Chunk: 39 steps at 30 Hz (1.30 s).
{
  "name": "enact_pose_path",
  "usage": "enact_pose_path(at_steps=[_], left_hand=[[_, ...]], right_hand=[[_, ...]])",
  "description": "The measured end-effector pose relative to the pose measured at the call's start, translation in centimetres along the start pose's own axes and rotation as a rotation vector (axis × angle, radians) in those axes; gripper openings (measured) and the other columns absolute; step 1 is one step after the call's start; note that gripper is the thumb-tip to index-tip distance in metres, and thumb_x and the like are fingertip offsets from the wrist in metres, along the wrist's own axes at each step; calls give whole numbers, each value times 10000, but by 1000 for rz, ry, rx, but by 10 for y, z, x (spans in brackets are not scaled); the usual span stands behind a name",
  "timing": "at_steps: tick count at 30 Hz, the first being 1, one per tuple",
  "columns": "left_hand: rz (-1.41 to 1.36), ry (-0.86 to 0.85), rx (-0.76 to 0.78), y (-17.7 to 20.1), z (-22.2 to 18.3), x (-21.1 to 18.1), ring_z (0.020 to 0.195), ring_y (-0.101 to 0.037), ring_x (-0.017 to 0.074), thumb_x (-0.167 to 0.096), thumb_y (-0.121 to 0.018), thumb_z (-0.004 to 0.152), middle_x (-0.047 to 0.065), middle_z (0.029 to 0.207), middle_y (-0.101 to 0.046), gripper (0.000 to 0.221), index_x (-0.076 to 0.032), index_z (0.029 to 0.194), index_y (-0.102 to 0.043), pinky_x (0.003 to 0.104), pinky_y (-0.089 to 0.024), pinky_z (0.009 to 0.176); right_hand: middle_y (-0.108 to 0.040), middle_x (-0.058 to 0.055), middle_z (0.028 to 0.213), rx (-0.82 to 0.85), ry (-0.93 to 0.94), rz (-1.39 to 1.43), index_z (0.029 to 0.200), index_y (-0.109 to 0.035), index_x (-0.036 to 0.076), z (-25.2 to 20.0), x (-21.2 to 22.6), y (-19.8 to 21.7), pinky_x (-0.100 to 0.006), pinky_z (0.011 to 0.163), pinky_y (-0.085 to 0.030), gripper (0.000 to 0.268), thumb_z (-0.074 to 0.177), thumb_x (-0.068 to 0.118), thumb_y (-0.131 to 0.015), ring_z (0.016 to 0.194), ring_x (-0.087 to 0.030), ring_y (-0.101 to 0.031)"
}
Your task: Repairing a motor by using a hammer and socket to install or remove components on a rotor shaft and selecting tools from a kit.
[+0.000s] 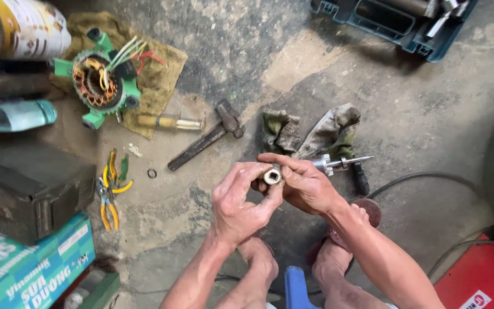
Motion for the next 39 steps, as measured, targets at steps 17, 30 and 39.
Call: enact_pose_path(at_steps=[17, 30, 39], left_hand=[[329, 412, -362, 69, -200, 180, 629, -722, 262, -160, -896, 643, 33, 699, -731, 324, -157, 921, -730, 373, -581, 593], [291, 360, -507, 97, -202, 269, 652, -718, 224, -96, -886, 635, 20, 728, -713, 331, -157, 921, -731, 316, -590, 597], [221, 265, -528, 104, -171, 293, 690, -709, 247, -81, -882, 641, 53, 775, -686, 368, -122, 963, -708, 321, -601, 566]], right_hand=[[-679, -183, 687, 253, -344, -1532, 1516, -435, 161, 46, -122, -14, -569, 766, -559, 564, 1007, 334, -605, 758, -412, -728], [-708, -133, 816, 184, 248, -2166, 1382, -555, 361, 126, -126, -13, -550, 720, -593, 386, 1026, 480, -648, 729, -395, -733], [-744, -231, 813, 69, 128, -2146, 1330, -575, 275, 135, -133, -26, -612, 727, -563, 396, 1019, 497, -679, 774, -474, -726]])
Point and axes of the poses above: each hand's wrist, its own z-axis towards the middle knuckle, its own y-axis out of the back of the hand, x = y × z, the point moved 2 cm from there along z, towards the middle knuckle
